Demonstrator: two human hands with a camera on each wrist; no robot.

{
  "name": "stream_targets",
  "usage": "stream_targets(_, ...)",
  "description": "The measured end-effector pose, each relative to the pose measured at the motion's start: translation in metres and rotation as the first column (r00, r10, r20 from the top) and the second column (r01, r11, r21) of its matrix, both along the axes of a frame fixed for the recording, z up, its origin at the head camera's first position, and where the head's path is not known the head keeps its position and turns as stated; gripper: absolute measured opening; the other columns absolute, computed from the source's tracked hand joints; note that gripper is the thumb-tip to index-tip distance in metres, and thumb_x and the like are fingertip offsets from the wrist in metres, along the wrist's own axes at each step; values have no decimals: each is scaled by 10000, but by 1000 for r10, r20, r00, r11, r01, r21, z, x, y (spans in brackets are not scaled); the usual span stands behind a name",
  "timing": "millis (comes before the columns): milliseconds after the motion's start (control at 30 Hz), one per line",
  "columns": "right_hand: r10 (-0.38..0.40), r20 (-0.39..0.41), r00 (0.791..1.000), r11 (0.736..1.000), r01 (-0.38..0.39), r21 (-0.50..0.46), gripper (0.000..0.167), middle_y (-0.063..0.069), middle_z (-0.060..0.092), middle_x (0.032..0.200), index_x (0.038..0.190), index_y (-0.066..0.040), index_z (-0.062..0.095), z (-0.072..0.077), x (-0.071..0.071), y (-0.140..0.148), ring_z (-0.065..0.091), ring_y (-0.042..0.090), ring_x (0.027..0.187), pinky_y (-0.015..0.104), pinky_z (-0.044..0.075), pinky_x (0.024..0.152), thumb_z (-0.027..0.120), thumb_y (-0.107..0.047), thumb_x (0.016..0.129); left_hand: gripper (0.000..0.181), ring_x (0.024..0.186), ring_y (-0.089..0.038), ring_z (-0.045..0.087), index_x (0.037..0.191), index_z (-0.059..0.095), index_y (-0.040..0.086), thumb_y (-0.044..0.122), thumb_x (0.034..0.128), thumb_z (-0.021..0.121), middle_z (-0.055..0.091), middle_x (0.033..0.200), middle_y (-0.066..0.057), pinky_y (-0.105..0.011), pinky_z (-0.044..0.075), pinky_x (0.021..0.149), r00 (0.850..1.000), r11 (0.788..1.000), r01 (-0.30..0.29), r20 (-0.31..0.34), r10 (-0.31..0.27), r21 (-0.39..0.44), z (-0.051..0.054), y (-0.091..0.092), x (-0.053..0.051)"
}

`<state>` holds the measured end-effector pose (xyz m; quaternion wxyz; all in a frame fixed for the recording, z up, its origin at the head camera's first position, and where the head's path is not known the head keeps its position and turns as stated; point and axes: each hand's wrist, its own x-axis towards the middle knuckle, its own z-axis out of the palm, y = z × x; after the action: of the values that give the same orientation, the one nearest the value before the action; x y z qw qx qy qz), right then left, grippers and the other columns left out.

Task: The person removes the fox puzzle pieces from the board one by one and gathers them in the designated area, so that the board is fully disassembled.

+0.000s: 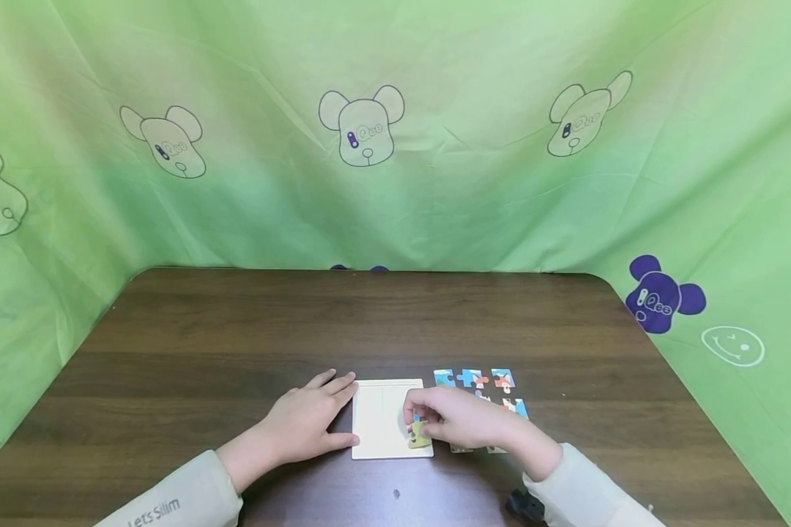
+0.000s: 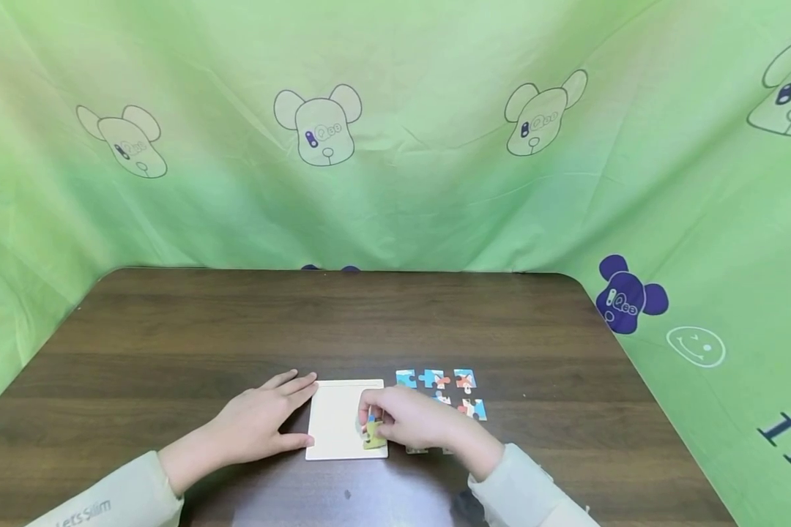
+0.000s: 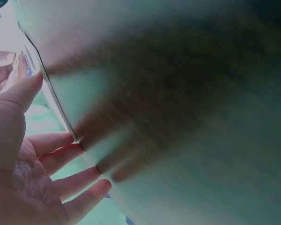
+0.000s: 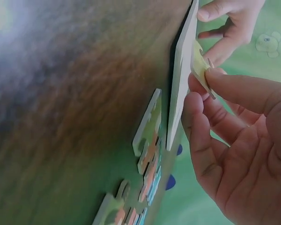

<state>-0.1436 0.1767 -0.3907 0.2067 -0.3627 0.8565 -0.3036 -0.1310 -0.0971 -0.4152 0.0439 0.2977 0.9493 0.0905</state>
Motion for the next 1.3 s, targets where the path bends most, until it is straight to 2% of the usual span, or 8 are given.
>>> stream_targets(300,-42,17,999,999,43,-10,212,-114,494,724,921,-159,600,3,0,14,435,-19,659,172,419,614,616,46,869,756,1391,-340,474,1420,542,70,545,851,693,511,1508,-49,-551,539,897,1000,1000,4,-1,-4,-5,0,0,0)
stream_targets(500,-50,-19,999,998,50,-26,216,-110,474,720,930,-149,601,4,1,25,416,-24,634,175,417,607,607,52,849,760,1391,-337,474,1424,540,75,548,850,695,507,1512,-48,-550,541,888,1000,1000,5,-2,-5,-8,0,0,-1)
stream_targets(633,-72,-14,997,997,71,-34,217,-109,486,750,937,-161,603,4,2,32,444,-26,657,175,437,627,614,41,859,758,1389,-339,476,1423,540,73,546,850,696,507,1511,-53,-547,542,890,1000,1000,9,-6,-9,-7,-1,-1,-1)
stream_targets(1000,-74,-1,997,992,74,-106,194,-95,534,750,954,-140,618,2,3,50,453,-36,635,179,449,593,623,37,874,756,1387,-338,478,1416,546,66,538,847,702,514,1505,-58,-542,540,896,1000,1000,7,-5,-7,-5,0,-1,0)
stream_targets(1133,-84,30,996,985,88,-146,155,-51,587,778,970,-122,624,0,4,60,487,-35,635,196,481,594,625,16,899,755,1389,-337,476,1418,544,68,538,849,702,511,1508,-56,-535,542,897,1000,1000,5,-1,-5,-5,1,0,0)
stream_targets(1300,-87,26,996,977,91,-192,110,-22,604,814,987,-121,624,-3,5,73,522,-19,708,196,462,612,630,-26,933,756,1391,-337,474,1421,541,70,539,849,700,509,1510,-53,-530,543,896,1000,1000,3,1,-3,-9,1,0,0)
